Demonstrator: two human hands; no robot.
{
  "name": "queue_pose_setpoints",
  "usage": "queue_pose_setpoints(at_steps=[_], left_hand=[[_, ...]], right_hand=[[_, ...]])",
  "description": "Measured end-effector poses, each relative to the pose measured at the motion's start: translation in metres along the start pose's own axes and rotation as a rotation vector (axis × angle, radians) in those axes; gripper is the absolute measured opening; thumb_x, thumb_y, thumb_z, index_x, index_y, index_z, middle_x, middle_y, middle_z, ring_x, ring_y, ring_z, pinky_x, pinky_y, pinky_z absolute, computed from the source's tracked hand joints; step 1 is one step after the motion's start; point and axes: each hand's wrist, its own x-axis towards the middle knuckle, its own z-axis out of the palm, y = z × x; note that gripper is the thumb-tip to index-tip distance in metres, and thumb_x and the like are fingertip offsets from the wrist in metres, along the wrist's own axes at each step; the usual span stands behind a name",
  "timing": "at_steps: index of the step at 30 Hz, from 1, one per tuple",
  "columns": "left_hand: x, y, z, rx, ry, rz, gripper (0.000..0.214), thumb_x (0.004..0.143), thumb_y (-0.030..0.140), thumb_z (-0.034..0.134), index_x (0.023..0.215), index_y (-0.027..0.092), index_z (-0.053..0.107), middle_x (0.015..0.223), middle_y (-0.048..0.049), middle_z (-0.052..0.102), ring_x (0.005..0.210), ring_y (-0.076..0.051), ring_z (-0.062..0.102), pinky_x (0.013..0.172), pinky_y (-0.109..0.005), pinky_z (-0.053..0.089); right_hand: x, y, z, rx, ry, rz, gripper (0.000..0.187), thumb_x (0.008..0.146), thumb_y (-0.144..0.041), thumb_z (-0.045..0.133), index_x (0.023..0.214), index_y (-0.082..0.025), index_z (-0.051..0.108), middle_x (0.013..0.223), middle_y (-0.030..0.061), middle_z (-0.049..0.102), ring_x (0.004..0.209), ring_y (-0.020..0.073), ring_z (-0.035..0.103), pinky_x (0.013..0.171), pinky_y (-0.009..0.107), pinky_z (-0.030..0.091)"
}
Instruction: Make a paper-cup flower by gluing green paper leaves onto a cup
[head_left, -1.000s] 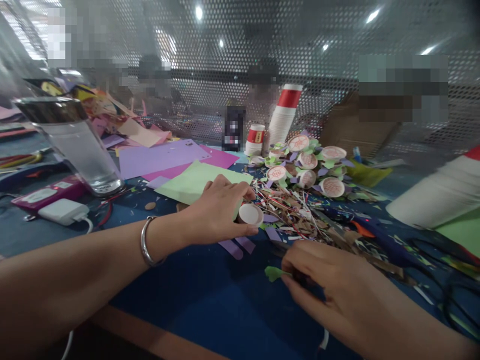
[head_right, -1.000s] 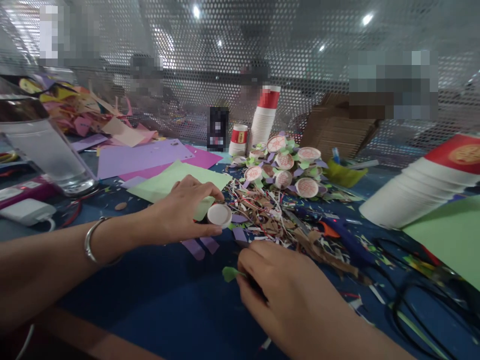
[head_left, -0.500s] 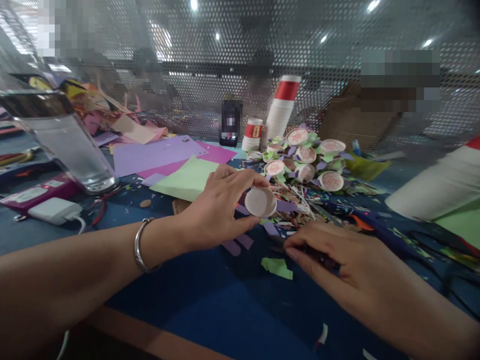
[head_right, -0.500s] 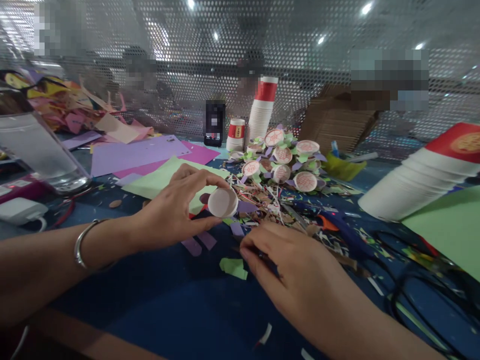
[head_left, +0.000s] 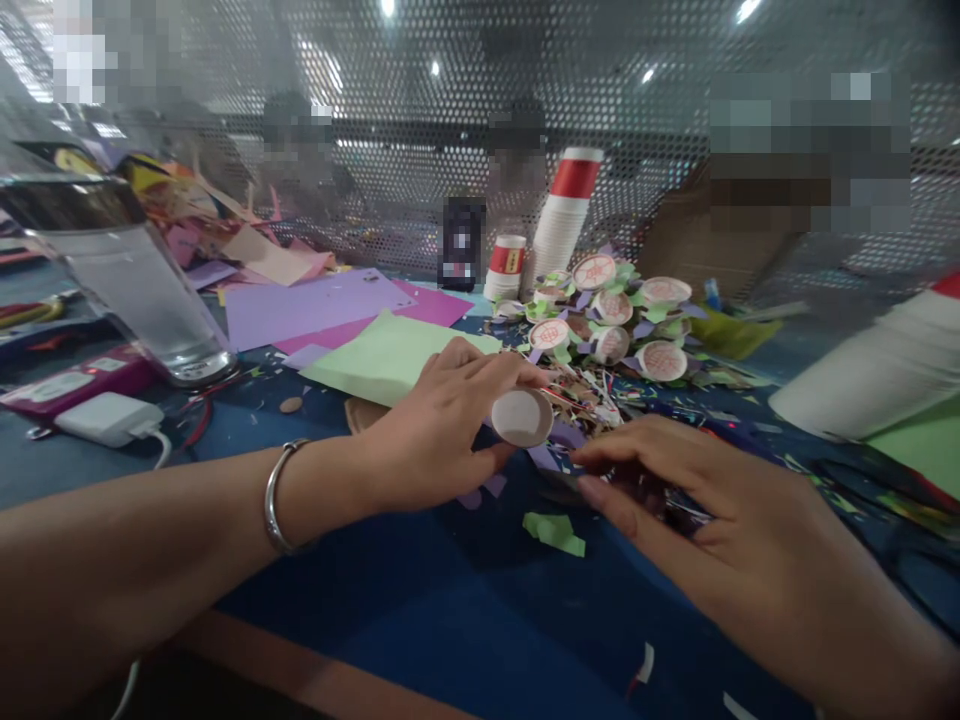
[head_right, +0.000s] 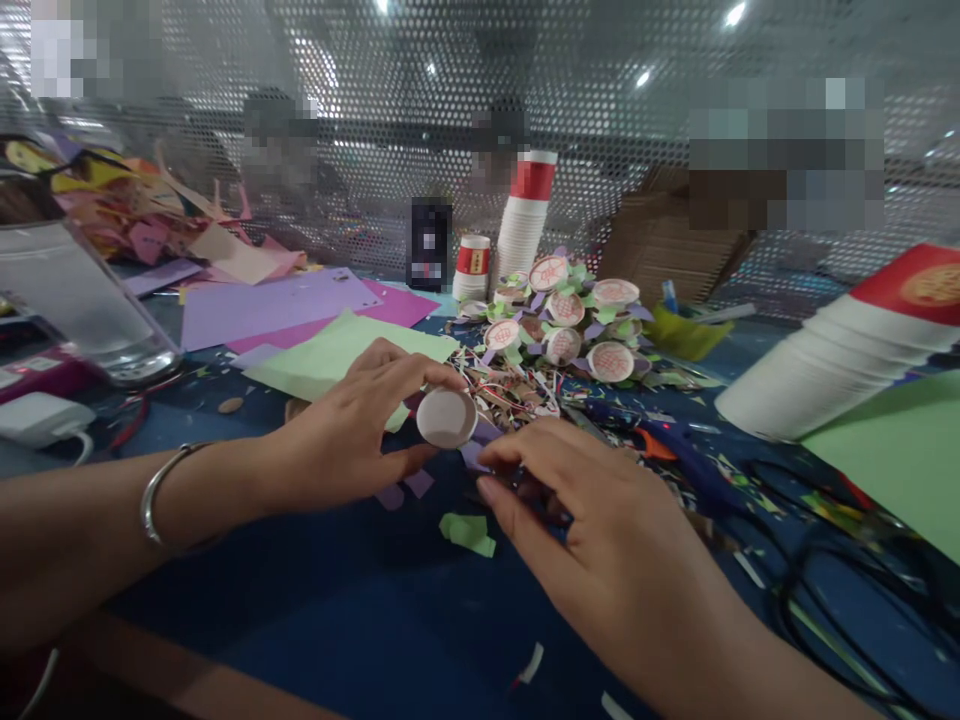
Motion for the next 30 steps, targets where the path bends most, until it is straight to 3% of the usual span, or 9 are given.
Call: queue_pose_setpoints(at_steps=[6, 13, 17, 20, 22, 24, 27, 30], left_hand=[[-0.001, 0.004, -0.001, -0.011, -0.007, 0.119, 0.056, 0.078, -0.001, 0.056, 0.133, 0.015, 0.054, 0.128, -0.0077, 0.068, 0.115, -0.025, 0.053, 0.105, -0.038, 0.039], [-0.002, 0.012, -0.001, 0.019, 0.058, 0.276, 0.049, 0.085, 0.000, 0.051, 0.129, 0.022, 0.058, 0.131, -0.0057, 0.071, 0.127, -0.027, 0.055, 0.110, -0.043, 0.039], [-0.006, 0.015, -0.001, -0.039, 0.195, 0.339, 0.058, 0.085, 0.000, 0.057, 0.138, 0.025, 0.049, 0.155, -0.0072, 0.055, 0.143, -0.025, 0.045, 0.119, -0.045, 0.032], [-0.008, 0.016, 0.004, -0.292, 0.277, 0.077, 0.076, 0.081, 0.019, 0.078, 0.147, 0.022, 0.038, 0.157, -0.0157, 0.046, 0.140, -0.031, 0.047, 0.113, -0.047, 0.040], [-0.007, 0.017, 0.008, -0.628, 0.182, -0.202, 0.079, 0.080, 0.032, 0.084, 0.144, 0.021, 0.039, 0.143, -0.0160, 0.057, 0.124, -0.028, 0.060, 0.099, -0.042, 0.051], [-0.003, 0.020, 0.011, -0.947, 0.034, -0.422, 0.060, 0.082, 0.036, 0.083, 0.129, 0.018, 0.051, 0.118, -0.0107, 0.069, 0.103, -0.022, 0.067, 0.085, -0.035, 0.054], [0.004, 0.024, 0.013, -1.159, -0.027, -0.562, 0.026, 0.087, 0.027, 0.078, 0.103, 0.016, 0.062, 0.093, -0.0034, 0.070, 0.086, -0.014, 0.067, 0.079, -0.027, 0.052], [0.007, 0.023, 0.014, -1.153, 0.087, -0.589, 0.016, 0.092, 0.028, 0.072, 0.097, 0.015, 0.065, 0.094, -0.0031, 0.069, 0.086, -0.012, 0.064, 0.076, -0.024, 0.051]], right_hand=[[-0.001, 0.007, -0.002, 0.006, 0.156, 0.156, 0.015, 0.095, -0.040, 0.066, 0.105, -0.030, 0.072, 0.091, -0.0010, 0.076, 0.071, 0.0169, 0.072, 0.061, 0.028, 0.058], [0.006, 0.004, 0.000, 0.317, 0.098, 0.307, 0.024, 0.090, -0.048, 0.070, 0.103, -0.027, 0.074, 0.088, 0.0002, 0.079, 0.070, 0.0186, 0.076, 0.062, 0.029, 0.064], [0.008, 0.001, -0.002, 0.356, 0.168, 0.316, 0.024, 0.086, -0.049, 0.074, 0.095, -0.027, 0.076, 0.083, 0.0014, 0.079, 0.068, 0.0187, 0.076, 0.054, 0.025, 0.062], [0.006, 0.002, -0.003, 0.310, 0.250, 0.325, 0.022, 0.085, -0.048, 0.075, 0.094, -0.028, 0.078, 0.090, 0.0028, 0.081, 0.072, 0.0187, 0.077, 0.054, 0.023, 0.062], [0.005, 0.003, -0.003, 0.298, 0.286, 0.325, 0.023, 0.086, -0.048, 0.075, 0.097, -0.028, 0.079, 0.096, 0.0034, 0.081, 0.079, 0.0193, 0.077, 0.059, 0.023, 0.063], [0.004, 0.003, -0.002, 0.301, 0.286, 0.323, 0.024, 0.085, -0.049, 0.075, 0.096, -0.029, 0.080, 0.098, 0.0031, 0.081, 0.079, 0.0184, 0.077, 0.059, 0.022, 0.063], [0.004, 0.000, -0.002, 0.324, 0.249, 0.325, 0.025, 0.086, -0.051, 0.075, 0.096, -0.029, 0.080, 0.100, 0.0024, 0.081, 0.074, 0.0161, 0.075, 0.056, 0.021, 0.061], [0.006, 0.000, -0.005, 0.319, 0.238, 0.324, 0.027, 0.085, -0.053, 0.074, 0.096, -0.029, 0.079, 0.100, 0.0027, 0.082, 0.073, 0.0173, 0.075, 0.056, 0.023, 0.060]])
